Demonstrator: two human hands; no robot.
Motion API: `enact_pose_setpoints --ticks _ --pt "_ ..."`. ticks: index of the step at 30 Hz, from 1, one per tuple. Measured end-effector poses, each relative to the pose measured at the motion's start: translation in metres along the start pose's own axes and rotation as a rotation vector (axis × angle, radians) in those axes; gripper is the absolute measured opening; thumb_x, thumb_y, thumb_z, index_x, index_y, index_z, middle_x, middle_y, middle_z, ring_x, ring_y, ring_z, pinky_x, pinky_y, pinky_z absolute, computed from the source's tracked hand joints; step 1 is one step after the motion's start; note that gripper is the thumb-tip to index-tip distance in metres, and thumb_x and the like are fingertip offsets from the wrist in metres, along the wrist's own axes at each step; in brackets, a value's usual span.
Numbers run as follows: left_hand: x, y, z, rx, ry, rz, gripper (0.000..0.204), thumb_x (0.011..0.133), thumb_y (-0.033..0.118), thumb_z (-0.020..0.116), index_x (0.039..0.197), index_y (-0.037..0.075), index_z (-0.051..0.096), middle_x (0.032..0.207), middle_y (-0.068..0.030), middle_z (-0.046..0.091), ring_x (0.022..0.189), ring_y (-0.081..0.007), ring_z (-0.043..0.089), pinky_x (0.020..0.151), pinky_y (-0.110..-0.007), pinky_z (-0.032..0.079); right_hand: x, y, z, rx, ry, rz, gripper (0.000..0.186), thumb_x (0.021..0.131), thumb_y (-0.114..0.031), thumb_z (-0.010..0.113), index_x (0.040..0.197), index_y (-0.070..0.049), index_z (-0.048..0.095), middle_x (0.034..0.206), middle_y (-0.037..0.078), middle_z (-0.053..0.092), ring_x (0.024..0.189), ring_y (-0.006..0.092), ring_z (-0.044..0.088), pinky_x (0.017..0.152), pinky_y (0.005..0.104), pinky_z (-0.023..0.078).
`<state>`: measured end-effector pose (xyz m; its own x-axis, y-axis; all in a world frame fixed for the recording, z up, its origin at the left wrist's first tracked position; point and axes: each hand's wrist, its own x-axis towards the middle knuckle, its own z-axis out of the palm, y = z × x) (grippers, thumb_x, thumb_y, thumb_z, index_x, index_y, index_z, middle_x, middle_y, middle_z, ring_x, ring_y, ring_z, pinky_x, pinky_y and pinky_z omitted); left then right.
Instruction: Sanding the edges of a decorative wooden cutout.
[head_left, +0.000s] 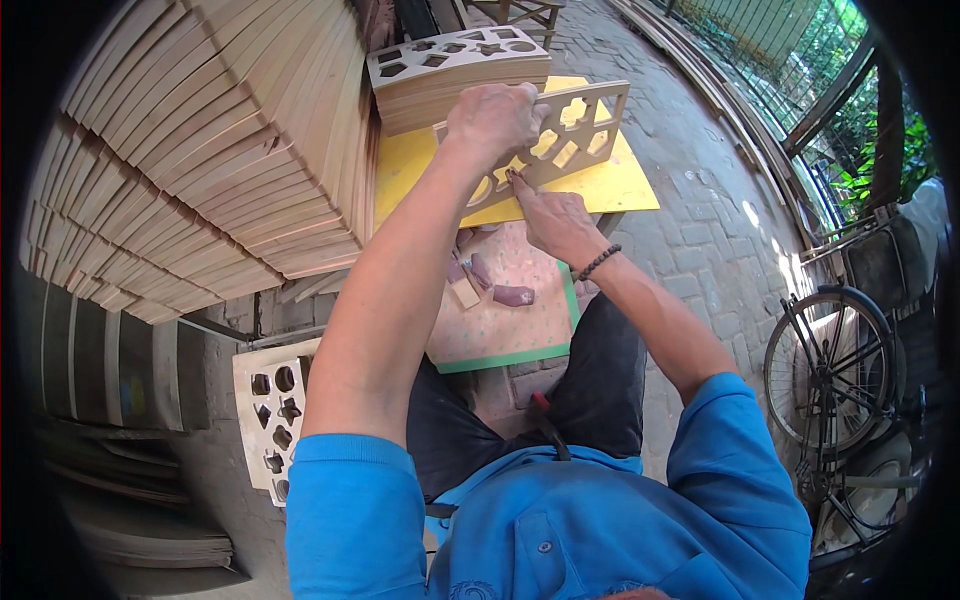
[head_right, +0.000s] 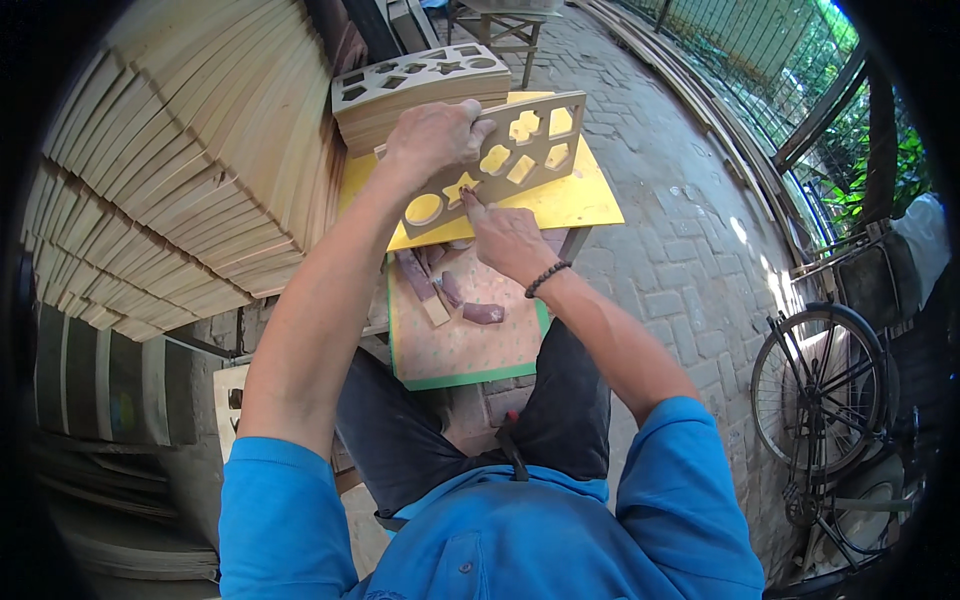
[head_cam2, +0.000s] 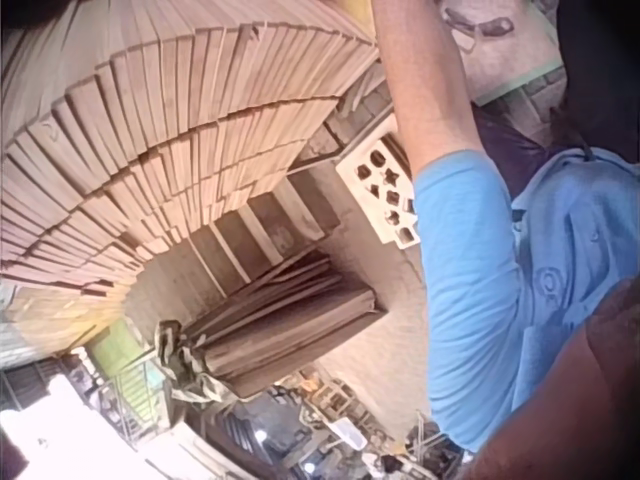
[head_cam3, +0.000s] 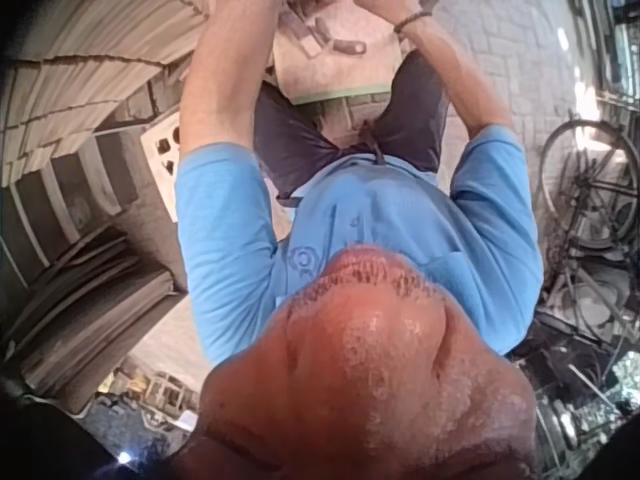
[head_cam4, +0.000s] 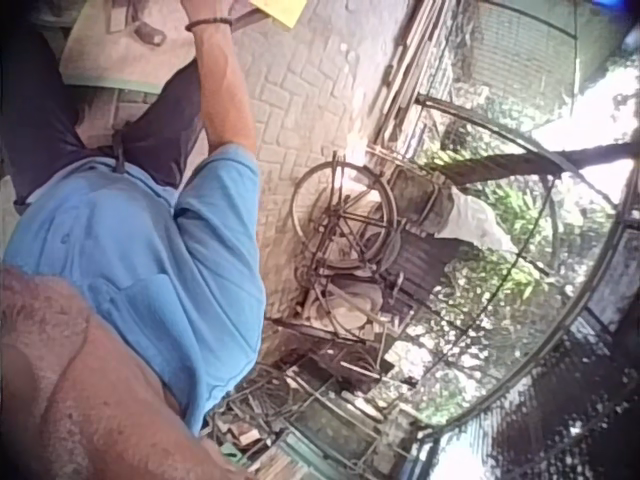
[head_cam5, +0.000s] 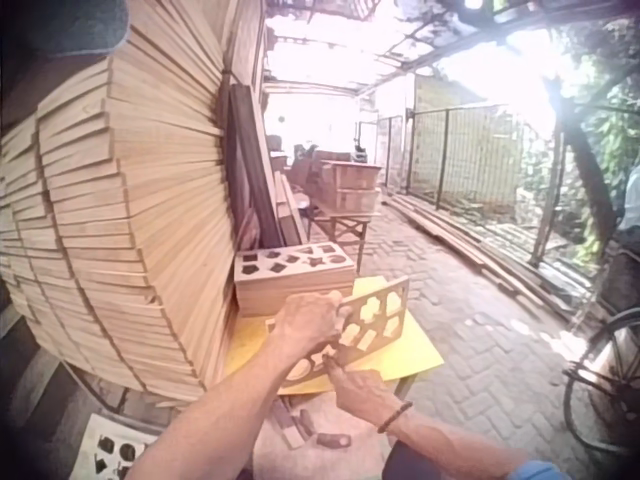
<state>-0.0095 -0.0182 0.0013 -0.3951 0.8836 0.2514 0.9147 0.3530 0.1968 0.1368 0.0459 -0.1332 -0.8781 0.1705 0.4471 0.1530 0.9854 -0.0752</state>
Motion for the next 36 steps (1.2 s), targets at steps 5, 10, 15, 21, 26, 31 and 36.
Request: enact_pose_setpoints --ticks 5,10,15,21,26,31,36 --pt "0.0 -0.001 0.005 -0.019 0.034 0.023 0.043 0.102 0.044 0.05 0.111 0.006 0.068 0.102 -0.0192 0.074 0.103 -0.0361 0.069 0.091 -0.048 0.053 -0.009 0.014 -0.021 0.107 -0.192 -0.005 0.05 0.095 -0.012 0.053 0.144 -0.005 0.054 0.081 0.018 0.068 0.074 0.0372 0.068 0.066 0.0468 0.052" --pt "0.001 0.002 0.006 0.012 0.048 0.029 0.042 0.102 0.044 0.054 0.112 0.006 0.069 0.1 -0.0147 0.075 0.098 -0.0326 0.072 0.085 -0.045 0.058 -0.039 0.029 -0.023 0.334 -0.014 -0.008 0.047 0.102 -0.019 0.05 0.148 -0.012 0.049 0.085 0.017 0.068 0.079 0.0394 0.067 0.069 0.0475 0.052" --pt "-0.01 0.004 0.002 0.011 0.059 0.031 0.042 0.101 0.043 0.053 0.106 0.004 0.067 0.097 -0.0196 0.074 0.096 -0.0372 0.071 0.086 -0.048 0.054 -0.009 0.002 -0.017 0.088 0.015 0.06 0.052 0.095 -0.011 0.053 0.147 -0.011 0.049 0.092 0.016 0.069 0.081 0.0359 0.069 0.07 0.0464 0.052" --pt "-0.005 0.013 0.0 0.003 -0.026 0.089 0.041 0.102 0.043 0.052 0.107 0.005 0.067 0.099 -0.0214 0.074 0.099 -0.038 0.07 0.088 -0.048 0.053 -0.005 0.0 0.013 -0.155 0.059 0.133 0.052 0.092 -0.009 0.052 0.143 -0.008 0.053 0.093 0.012 0.067 0.077 0.0294 0.07 0.066 0.0402 0.051" --pt "-0.007 0.002 0.002 0.005 0.02 0.033 0.042 0.102 0.043 0.051 0.11 0.005 0.067 0.102 -0.0225 0.073 0.102 -0.0384 0.069 0.09 -0.049 0.053 -0.011 -0.006 0.012 -0.176 -0.013 0.037 0.048 0.095 -0.011 0.05 0.142 -0.002 0.054 0.092 0.014 0.067 0.078 0.031 0.07 0.068 0.0414 0.051" --pt "-0.009 0.003 -0.001 0.028 0.016 0.014 0.043 0.102 0.044 0.051 0.111 0.005 0.067 0.101 -0.0206 0.073 0.101 -0.0375 0.07 0.089 -0.049 0.054 0.003 -0.017 -0.018 0.135 -0.267 0.235 0.049 0.099 -0.019 0.049 0.144 0.001 0.052 0.095 0.023 0.07 0.091 0.0373 0.07 0.078 0.0469 0.053" --pt "-0.008 0.013 0.002 0.046 0.027 -0.009 0.039 0.102 0.043 0.053 0.11 0.007 0.068 0.097 -0.0156 0.075 0.097 -0.0345 0.072 0.083 -0.046 0.057 -0.003 -0.016 0.012 0.699 0.02 0.433 0.053 0.098 -0.021 0.049 0.144 0.005 0.05 0.088 0.026 0.071 0.085 0.0445 0.07 0.076 0.052 0.053"
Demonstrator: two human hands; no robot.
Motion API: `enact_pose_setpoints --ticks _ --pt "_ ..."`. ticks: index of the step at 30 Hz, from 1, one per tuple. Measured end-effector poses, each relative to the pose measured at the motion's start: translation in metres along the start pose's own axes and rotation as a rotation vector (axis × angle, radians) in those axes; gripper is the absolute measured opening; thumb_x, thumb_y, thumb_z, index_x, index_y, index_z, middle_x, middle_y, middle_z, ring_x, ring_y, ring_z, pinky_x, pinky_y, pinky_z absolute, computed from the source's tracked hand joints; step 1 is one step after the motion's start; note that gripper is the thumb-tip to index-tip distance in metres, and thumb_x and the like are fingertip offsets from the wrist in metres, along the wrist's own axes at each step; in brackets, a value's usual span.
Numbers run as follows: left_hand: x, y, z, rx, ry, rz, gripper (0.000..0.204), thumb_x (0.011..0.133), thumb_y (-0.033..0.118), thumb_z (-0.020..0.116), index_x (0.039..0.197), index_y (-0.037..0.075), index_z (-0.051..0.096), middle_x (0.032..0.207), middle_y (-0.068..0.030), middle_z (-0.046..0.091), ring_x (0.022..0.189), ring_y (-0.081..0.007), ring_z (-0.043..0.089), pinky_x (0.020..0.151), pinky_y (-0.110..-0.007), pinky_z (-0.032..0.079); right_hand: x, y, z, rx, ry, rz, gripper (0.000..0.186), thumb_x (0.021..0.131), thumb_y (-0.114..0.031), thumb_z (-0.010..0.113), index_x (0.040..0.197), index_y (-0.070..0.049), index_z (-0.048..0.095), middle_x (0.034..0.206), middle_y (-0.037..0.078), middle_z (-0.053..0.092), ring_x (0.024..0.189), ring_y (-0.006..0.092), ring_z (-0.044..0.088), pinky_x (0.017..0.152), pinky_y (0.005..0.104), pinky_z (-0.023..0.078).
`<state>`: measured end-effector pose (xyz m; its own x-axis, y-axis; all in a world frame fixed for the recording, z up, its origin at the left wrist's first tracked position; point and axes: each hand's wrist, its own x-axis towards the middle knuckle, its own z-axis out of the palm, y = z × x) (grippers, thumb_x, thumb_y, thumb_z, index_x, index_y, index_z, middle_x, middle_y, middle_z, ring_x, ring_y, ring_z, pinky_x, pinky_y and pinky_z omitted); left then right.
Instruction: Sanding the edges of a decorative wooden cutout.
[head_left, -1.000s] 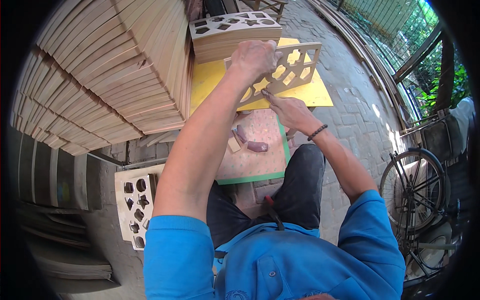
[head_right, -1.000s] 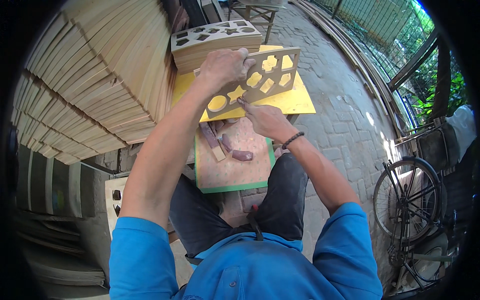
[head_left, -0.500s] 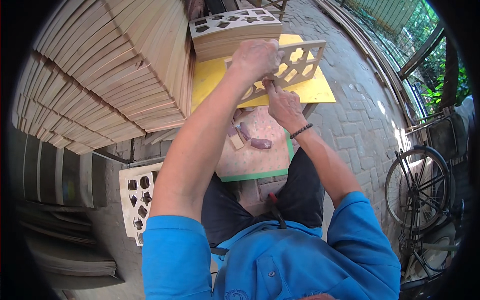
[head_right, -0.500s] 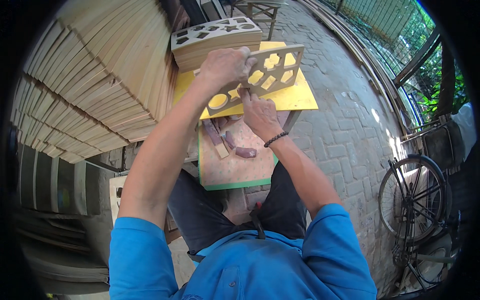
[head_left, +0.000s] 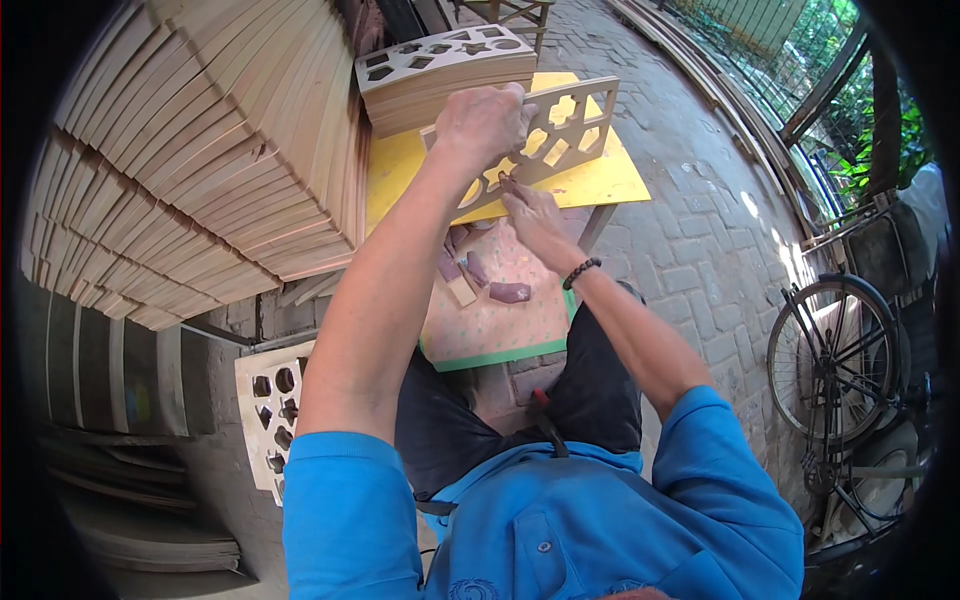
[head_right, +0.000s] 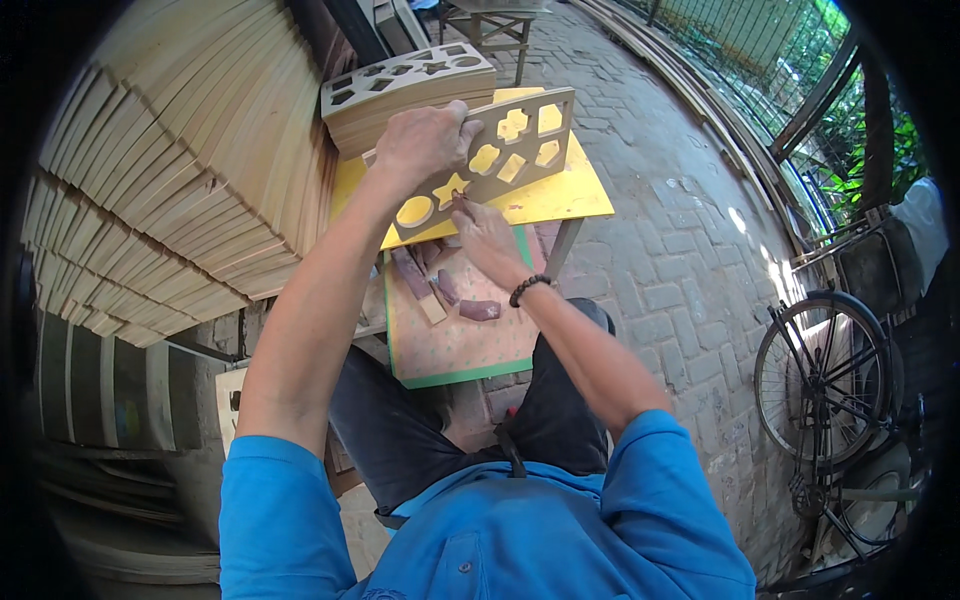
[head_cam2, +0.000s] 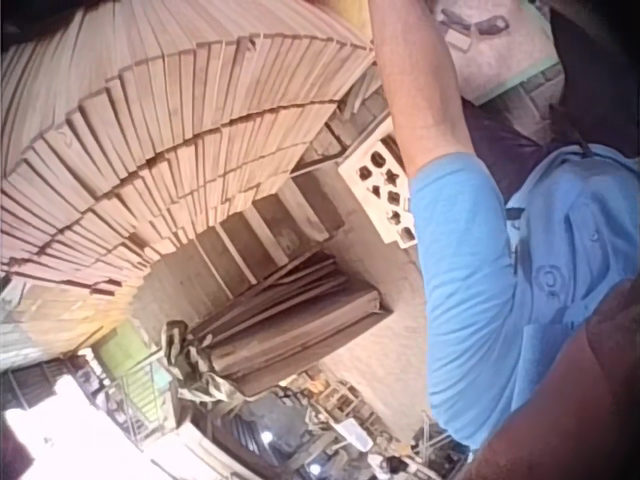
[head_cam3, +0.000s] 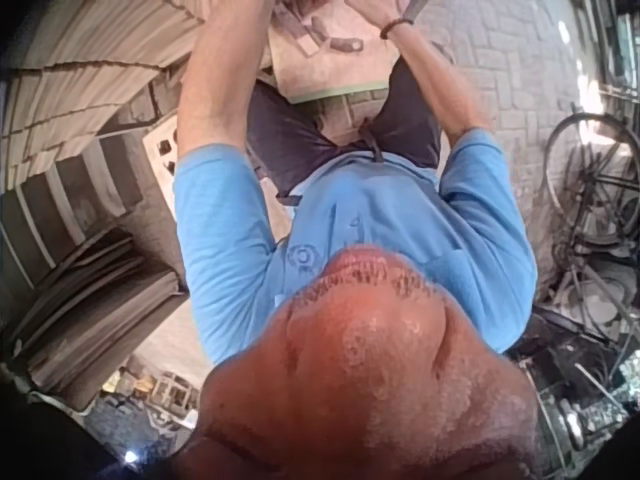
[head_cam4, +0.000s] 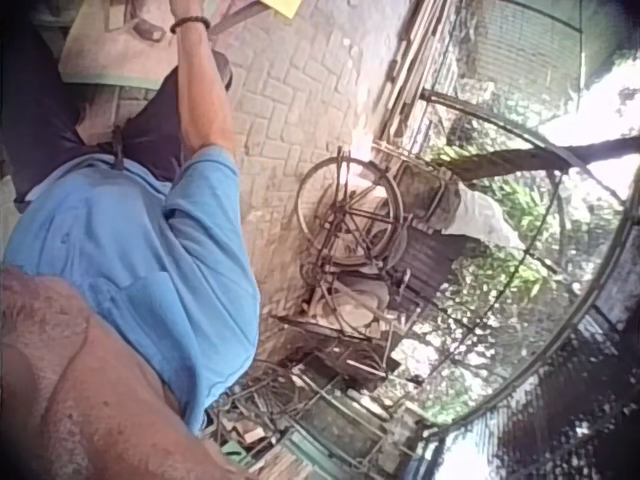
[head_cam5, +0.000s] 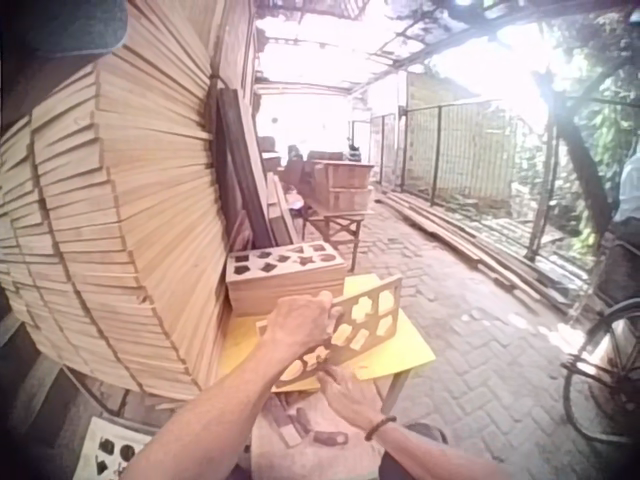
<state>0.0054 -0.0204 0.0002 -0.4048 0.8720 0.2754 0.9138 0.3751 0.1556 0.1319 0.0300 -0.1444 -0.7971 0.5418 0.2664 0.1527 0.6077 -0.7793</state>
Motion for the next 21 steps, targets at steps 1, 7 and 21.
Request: enact_pose_setpoints --ticks 1,7,21 --pt "-0.001 -0.001 0.0 0.012 -0.001 -0.003 0.04 0.103 0.043 0.053 0.109 0.007 0.068 0.096 -0.0156 0.075 0.097 -0.0343 0.072 0.083 -0.046 0.057 -0.002 -0.007 0.005 -0.027 -0.014 0.029 0.054 0.097 -0.02 0.049 0.144 0.006 0.049 0.087 0.026 0.07 0.082 0.0449 0.07 0.074 0.0524 0.053" --pt "-0.002 0.002 0.0 -0.023 0.02 0.045 0.043 0.103 0.044 0.051 0.105 0.004 0.066 0.092 -0.0204 0.074 0.094 -0.0384 0.071 0.085 -0.05 0.054 -0.021 -0.02 0.033 -0.42 0.094 -0.081 0.061 0.09 -0.015 0.056 0.145 0.008 0.045 0.074 0.028 0.066 0.069 0.0438 0.067 0.063 0.053 0.05" --pt "-0.001 -0.004 -0.005 0.029 0.009 0.014 0.043 0.103 0.043 0.051 0.11 0.004 0.066 0.1 -0.0179 0.075 0.098 -0.035 0.072 0.086 -0.046 0.057 -0.014 -0.018 0.025 -0.398 0.145 -0.14 0.046 0.098 -0.012 0.05 0.141 0.003 0.05 0.08 0.025 0.068 0.072 0.0418 0.068 0.062 0.0503 0.051"
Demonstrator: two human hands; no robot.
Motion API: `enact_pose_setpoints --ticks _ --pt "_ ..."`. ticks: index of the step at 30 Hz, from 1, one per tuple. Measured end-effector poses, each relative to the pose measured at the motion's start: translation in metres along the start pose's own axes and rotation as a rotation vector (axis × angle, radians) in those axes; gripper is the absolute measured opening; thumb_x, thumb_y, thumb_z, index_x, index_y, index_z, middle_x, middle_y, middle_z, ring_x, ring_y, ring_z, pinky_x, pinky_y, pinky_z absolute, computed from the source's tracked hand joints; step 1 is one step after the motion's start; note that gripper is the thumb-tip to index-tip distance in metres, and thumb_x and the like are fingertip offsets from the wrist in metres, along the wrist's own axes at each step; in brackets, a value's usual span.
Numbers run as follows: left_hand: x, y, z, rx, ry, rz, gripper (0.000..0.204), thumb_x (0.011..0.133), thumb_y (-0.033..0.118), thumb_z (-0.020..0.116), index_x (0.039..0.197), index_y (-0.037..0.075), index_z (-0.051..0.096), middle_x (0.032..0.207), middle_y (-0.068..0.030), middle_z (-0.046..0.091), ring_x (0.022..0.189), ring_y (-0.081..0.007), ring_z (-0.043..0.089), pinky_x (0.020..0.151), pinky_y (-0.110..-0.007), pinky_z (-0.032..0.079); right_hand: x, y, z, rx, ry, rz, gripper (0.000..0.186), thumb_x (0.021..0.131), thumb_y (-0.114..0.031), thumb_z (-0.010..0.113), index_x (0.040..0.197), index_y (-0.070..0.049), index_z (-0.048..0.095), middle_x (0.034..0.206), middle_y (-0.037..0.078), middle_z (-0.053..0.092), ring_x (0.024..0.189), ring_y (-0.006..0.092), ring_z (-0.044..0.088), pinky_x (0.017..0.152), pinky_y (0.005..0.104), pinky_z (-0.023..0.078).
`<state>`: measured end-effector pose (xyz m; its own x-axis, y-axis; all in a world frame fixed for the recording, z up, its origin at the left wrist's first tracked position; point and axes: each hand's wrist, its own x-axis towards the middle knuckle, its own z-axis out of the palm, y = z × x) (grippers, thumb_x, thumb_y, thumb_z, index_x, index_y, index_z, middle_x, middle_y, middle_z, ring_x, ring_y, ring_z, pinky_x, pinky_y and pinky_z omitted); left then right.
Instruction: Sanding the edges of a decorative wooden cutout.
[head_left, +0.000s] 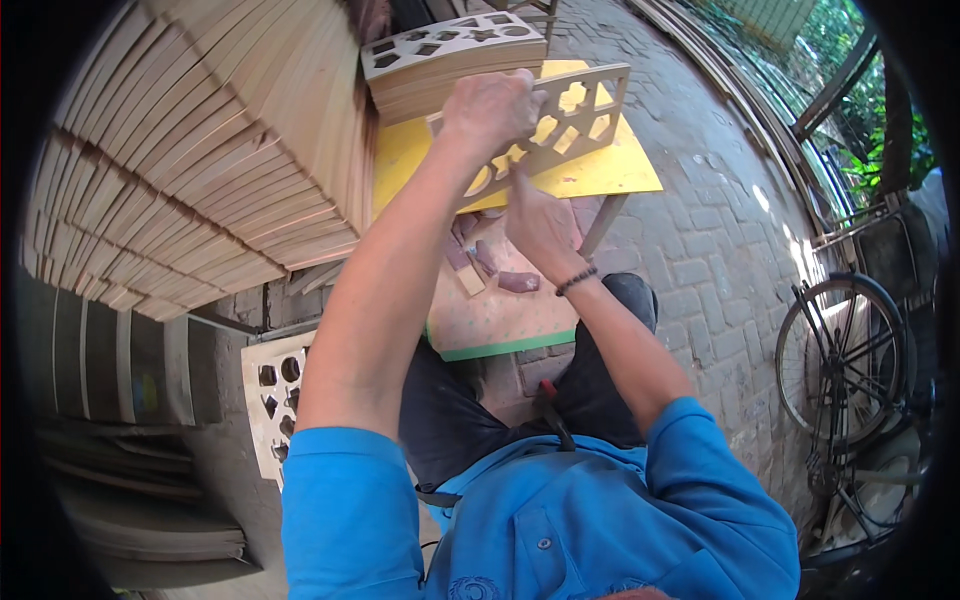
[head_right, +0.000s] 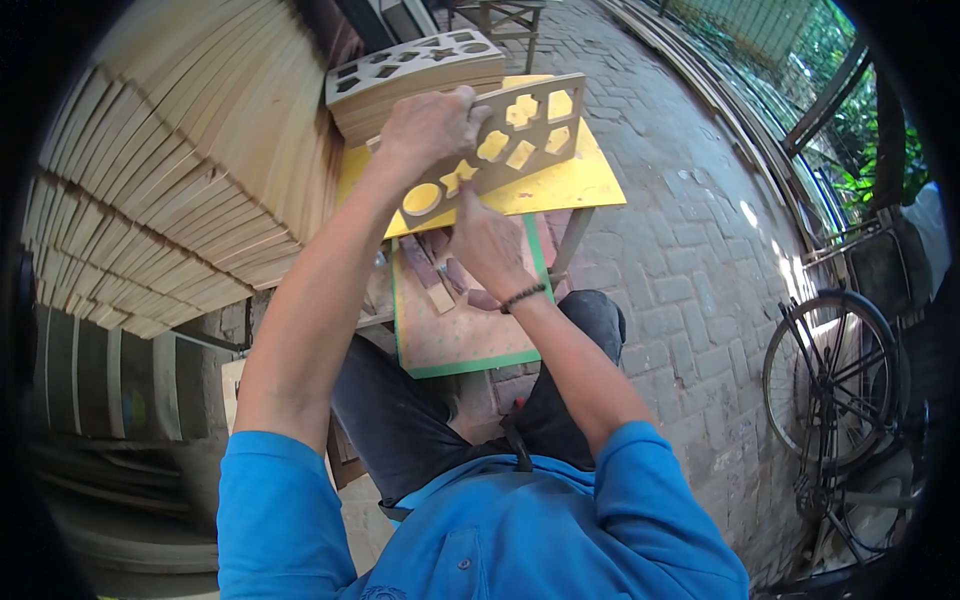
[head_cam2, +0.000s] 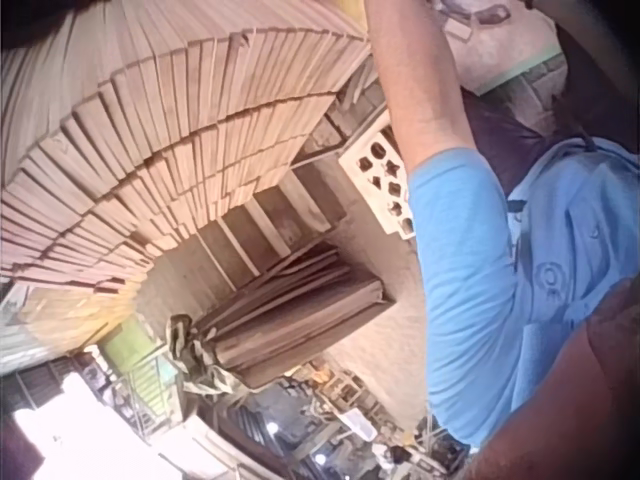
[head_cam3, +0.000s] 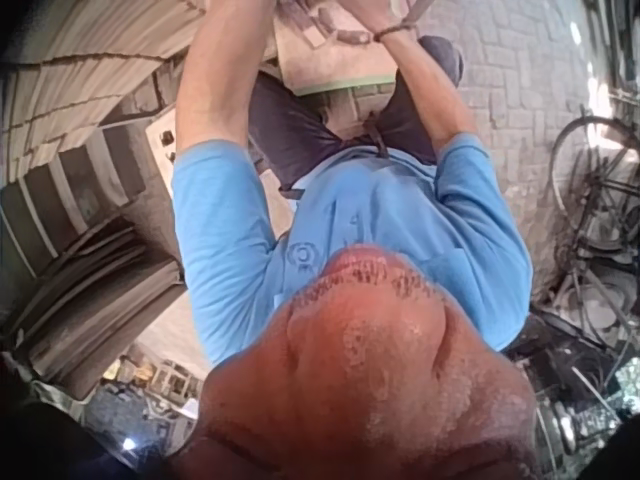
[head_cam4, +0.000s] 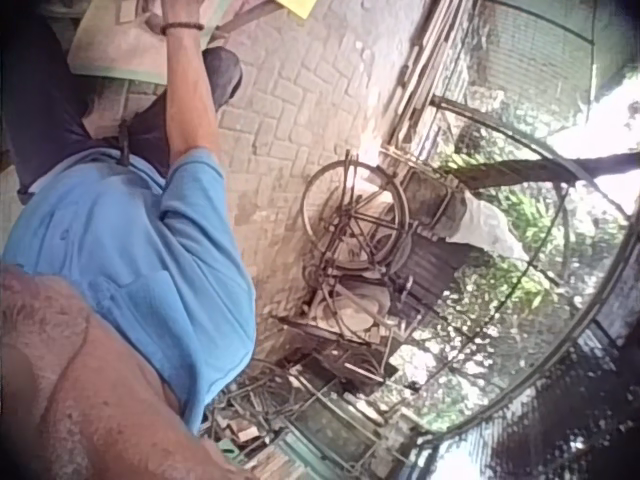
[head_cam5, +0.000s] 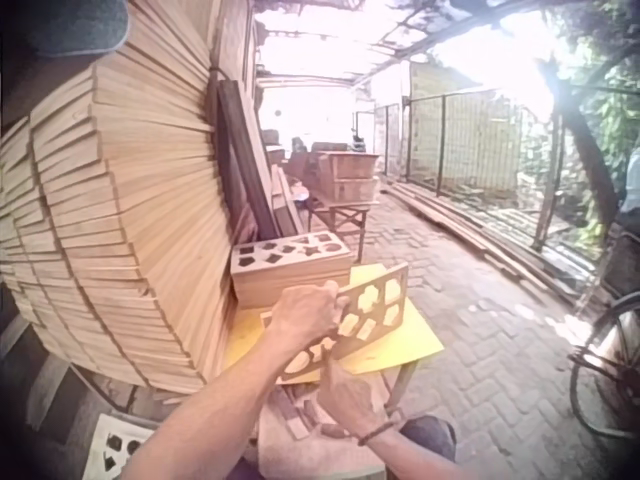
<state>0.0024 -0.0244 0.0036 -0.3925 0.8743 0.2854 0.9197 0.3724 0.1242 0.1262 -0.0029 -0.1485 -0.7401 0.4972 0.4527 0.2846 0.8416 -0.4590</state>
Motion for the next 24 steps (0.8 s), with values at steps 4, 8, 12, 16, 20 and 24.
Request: enact_pose_setpoints --ticks 4,8,12,16,20,24 --pt "0.003 0.008 0.0 0.004 -0.033 0.001 0.043 0.103 0.044 0.05 0.111 0.004 0.066 0.1 -0.0186 0.075 0.099 -0.0359 0.072 0.087 -0.046 0.056 0.003 -0.013 0.013 -0.057 0.04 0.027 0.05 0.092 -0.01 0.05 0.137 0.011 0.049 0.08 0.026 0.068 0.072 0.0421 0.068 0.062 0.0499 0.052" --pt "0.004 0.0 0.0 -0.003 -0.022 -0.004 0.044 0.103 0.043 0.05 0.111 0.003 0.066 0.1 -0.0194 0.075 0.099 -0.0365 0.072 0.088 -0.047 0.055 -0.005 -0.014 -0.002 -0.097 -0.105 -0.055 0.057 0.095 -0.019 0.057 0.136 0.019 0.046 0.096 0.03 0.069 0.077 0.0402 0.071 0.065 0.0462 0.055" --pt "0.003 0.0 -0.002 -0.005 -0.041 -0.017 0.044 0.103 0.042 0.05 0.111 0.002 0.066 0.101 -0.0212 0.074 0.102 -0.0369 0.071 0.091 -0.048 0.054 -0.019 -0.027 -0.01 0.026 -0.272 -0.051 0.061 0.089 -0.009 0.057 0.147 0.006 0.044 0.091 0.026 0.069 0.074 0.039 0.068 0.063 0.0468 0.053" --pt "0.008 -0.005 0.007 -0.031 -0.027 0.036 0.045 0.102 0.043 0.05 0.107 0.001 0.063 0.096 -0.0234 0.072 0.099 -0.0403 0.069 0.088 -0.051 0.051 -0.047 -0.021 -0.002 0.25 -0.036 -0.131 0.054 0.093 -0.014 0.058 0.145 -0.002 0.05 0.092 0.021 0.067 0.074 0.0377 0.067 0.065 0.0454 0.053" --pt "0.016 -0.022 0.003 -0.15 -0.141 0.144 0.039 0.102 0.039 0.05 0.106 0.002 0.058 0.097 -0.0239 0.069 0.099 -0.0419 0.066 0.086 -0.051 0.049 -0.036 -0.028 -0.017 0.217 0.079 -0.19 0.054 0.091 -0.01 0.06 0.143 -0.003 0.053 0.096 0.017 0.066 0.074 0.0355 0.067 0.064 0.0437 0.053" --pt "0.013 -0.024 -0.013 -0.09 -0.246 0.201 0.036 0.104 0.039 0.051 0.107 0.003 0.054 0.102 -0.0252 0.067 0.101 -0.0447 0.063 0.084 -0.051 0.047 -0.004 -0.004 -0.013 -0.04 0.013 -0.269 0.055 0.085 -0.008 0.063 0.139 -0.004 0.056 0.101 0.015 0.066 0.075 0.0326 0.069 0.063 0.0416 0.053"
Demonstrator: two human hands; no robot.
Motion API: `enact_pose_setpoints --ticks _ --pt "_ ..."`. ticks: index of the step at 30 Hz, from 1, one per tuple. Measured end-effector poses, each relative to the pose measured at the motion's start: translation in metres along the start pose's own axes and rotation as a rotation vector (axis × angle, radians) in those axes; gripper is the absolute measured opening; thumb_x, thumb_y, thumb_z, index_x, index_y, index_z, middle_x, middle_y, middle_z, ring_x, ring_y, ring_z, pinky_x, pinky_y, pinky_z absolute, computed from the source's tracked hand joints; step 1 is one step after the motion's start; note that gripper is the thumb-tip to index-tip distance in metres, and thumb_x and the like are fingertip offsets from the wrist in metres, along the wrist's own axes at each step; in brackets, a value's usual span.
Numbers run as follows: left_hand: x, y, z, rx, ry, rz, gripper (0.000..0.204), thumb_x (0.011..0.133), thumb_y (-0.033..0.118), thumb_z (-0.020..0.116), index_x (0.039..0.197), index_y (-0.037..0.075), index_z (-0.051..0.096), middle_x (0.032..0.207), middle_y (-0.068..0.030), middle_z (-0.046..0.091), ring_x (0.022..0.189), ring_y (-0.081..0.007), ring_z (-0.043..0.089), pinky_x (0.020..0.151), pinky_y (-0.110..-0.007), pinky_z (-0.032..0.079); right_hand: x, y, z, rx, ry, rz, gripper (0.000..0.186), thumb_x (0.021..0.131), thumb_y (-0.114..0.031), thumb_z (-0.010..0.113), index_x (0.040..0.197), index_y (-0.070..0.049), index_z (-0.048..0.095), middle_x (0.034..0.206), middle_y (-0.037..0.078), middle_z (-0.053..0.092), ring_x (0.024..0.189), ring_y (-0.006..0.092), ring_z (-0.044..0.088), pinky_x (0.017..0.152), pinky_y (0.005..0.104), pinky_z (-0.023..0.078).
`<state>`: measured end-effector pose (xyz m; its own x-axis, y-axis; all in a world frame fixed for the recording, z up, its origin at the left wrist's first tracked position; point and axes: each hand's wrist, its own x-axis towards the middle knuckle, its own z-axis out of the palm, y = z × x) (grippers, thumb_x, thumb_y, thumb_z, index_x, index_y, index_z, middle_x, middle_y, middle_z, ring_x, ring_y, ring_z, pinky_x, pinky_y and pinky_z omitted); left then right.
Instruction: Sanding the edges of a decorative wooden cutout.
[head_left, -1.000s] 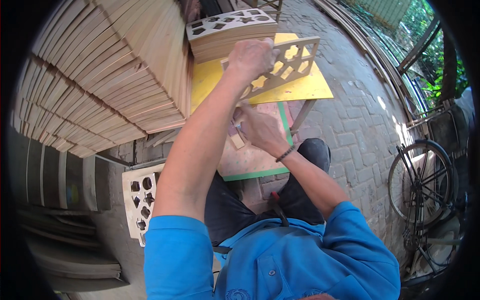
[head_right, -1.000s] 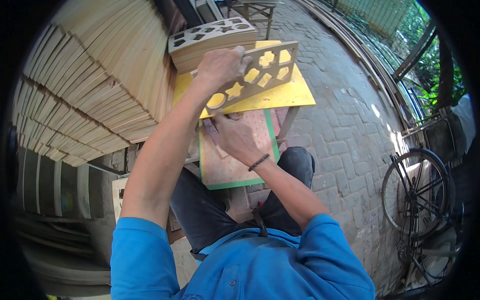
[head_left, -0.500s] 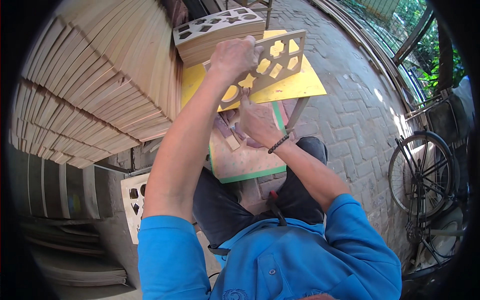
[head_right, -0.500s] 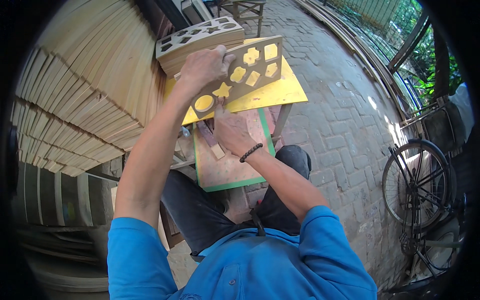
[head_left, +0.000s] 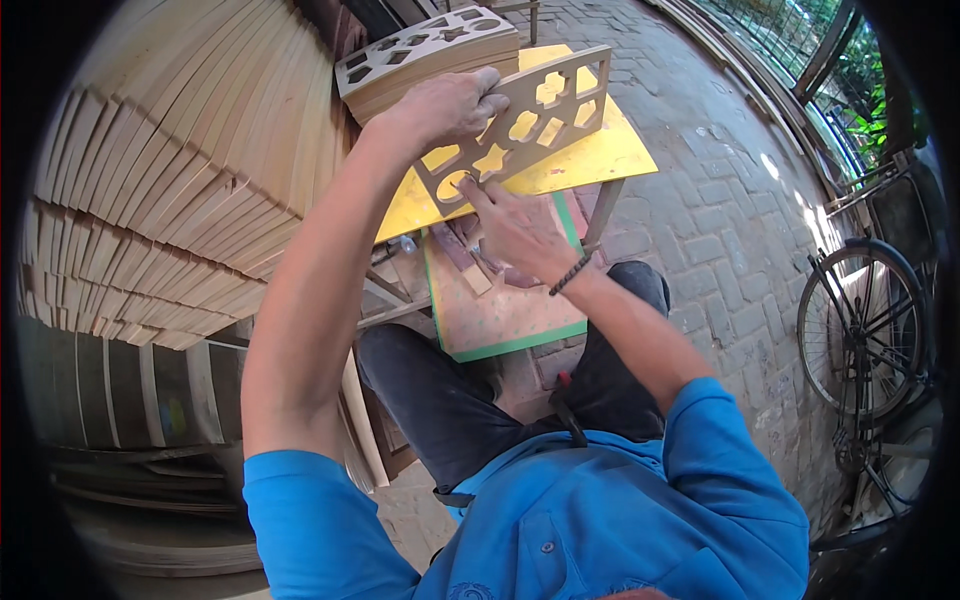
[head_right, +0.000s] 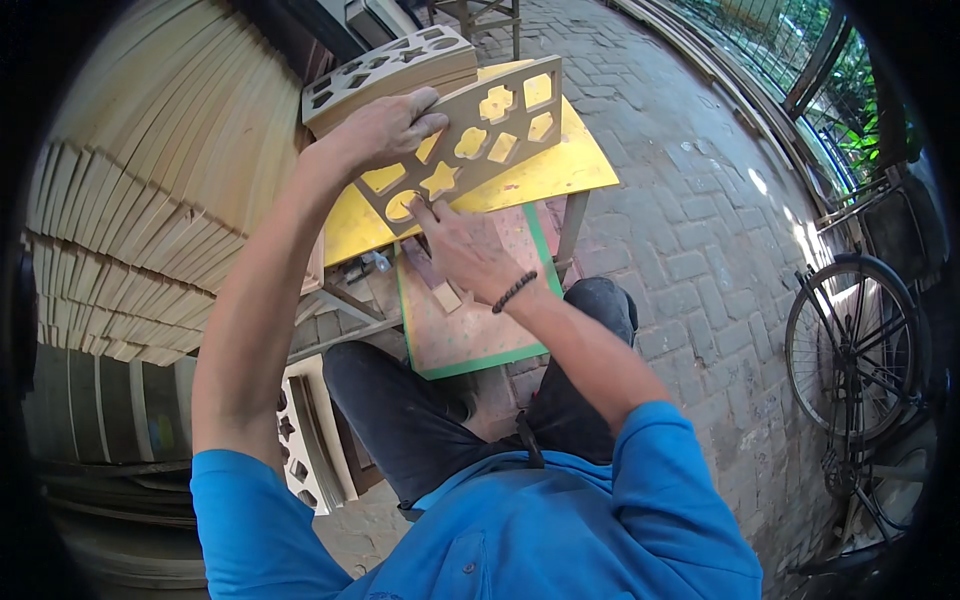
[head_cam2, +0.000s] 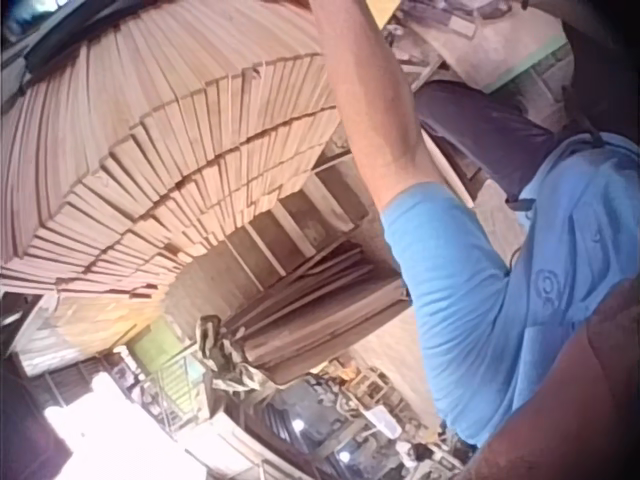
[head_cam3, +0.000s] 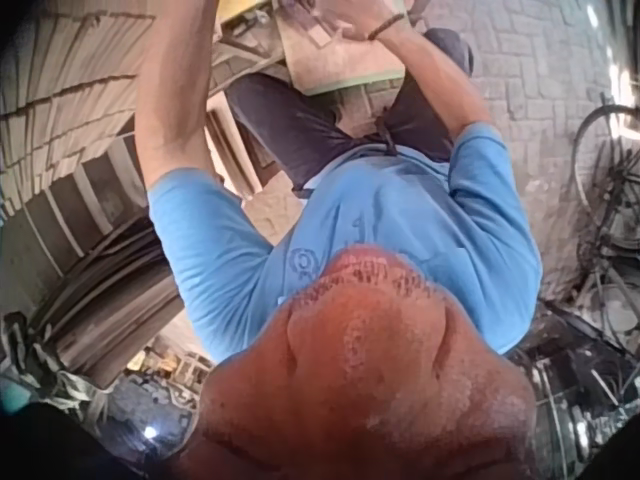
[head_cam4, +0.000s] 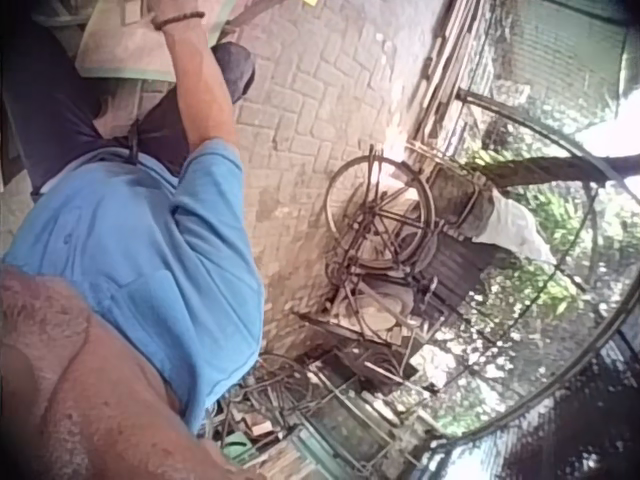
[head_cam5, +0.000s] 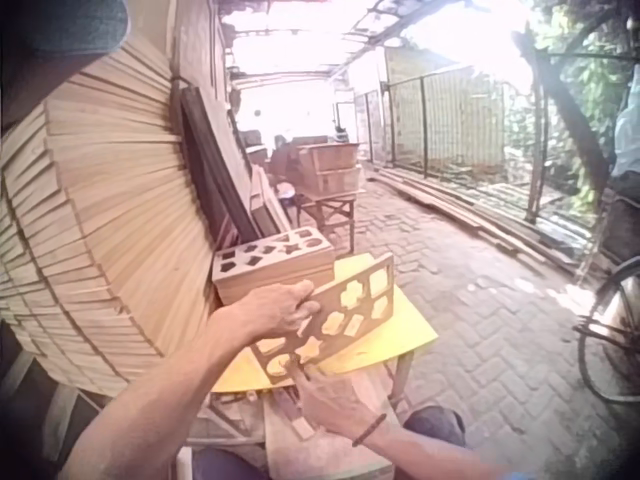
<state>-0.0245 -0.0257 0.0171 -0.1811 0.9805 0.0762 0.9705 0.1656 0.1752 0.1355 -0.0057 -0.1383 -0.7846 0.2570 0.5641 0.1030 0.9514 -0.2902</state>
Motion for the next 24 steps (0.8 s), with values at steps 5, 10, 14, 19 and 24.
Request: enact_pose_setpoints --ticks 5,10,14,19,24 --pt "-0.004 -0.016 0.013 0.069 0.056 -0.067 0.041 0.106 0.043 0.048 0.11 0.002 0.052 0.104 -0.0265 0.067 0.103 -0.0457 0.062 0.084 -0.053 0.047 0.013 0.008 0.006 -0.147 -0.102 -0.039 0.046 0.087 -0.013 0.063 0.133 -0.008 0.061 0.09 0.014 0.068 0.075 0.0314 0.07 0.063 0.0409 0.052" --pt "0.002 -0.002 0.015 0.058 0.099 -0.127 0.041 0.105 0.042 0.048 0.109 0.001 0.053 0.105 -0.0268 0.068 0.105 -0.0448 0.064 0.086 -0.053 0.048 0.02 -0.024 0.057 0.31 0.074 0.185 0.024 0.09 -0.013 0.061 0.11 0.0 0.063 0.076 0.016 0.065 0.063 0.0259 0.066 0.055 0.0378 0.047" --pt "-0.011 0.001 0.013 0.046 0.105 -0.127 0.04 0.104 0.039 0.05 0.111 0.0 0.054 0.106 -0.0267 0.069 0.106 -0.0445 0.065 0.088 -0.052 0.049 0.042 -0.029 0.012 1.818 -0.08 0.878 0.016 0.097 -0.015 0.058 0.087 -0.002 0.06 0.07 0.01 0.061 0.053 0.0167 0.057 0.047 0.0307 0.04" --pt "-0.011 0.011 0.012 0.002 0.078 -0.119 0.041 0.103 0.037 0.051 0.115 -0.001 0.057 0.11 -0.0274 0.069 0.108 -0.0432 0.065 0.092 -0.052 0.05 0.026 -0.045 0.062 0.842 0.188 0.434 0.019 0.096 -0.012 0.055 0.107 0.002 0.061 0.069 0.013 0.062 0.06 0.0259 0.064 0.053 0.0386 0.046" --pt "-0.012 0.0 0.007 -0.018 0.094 -0.148 0.042 0.103 0.038 0.05 0.117 -0.001 0.058 0.112 -0.0264 0.07 0.111 -0.0427 0.065 0.095 -0.051 0.05 0.008 -0.027 0.029 -0.019 -0.104 0.067 0.043 0.094 -0.008 0.052 0.136 0.002 0.055 0.084 0.019 0.068 0.071 0.0361 0.069 0.063 0.0481 0.052"
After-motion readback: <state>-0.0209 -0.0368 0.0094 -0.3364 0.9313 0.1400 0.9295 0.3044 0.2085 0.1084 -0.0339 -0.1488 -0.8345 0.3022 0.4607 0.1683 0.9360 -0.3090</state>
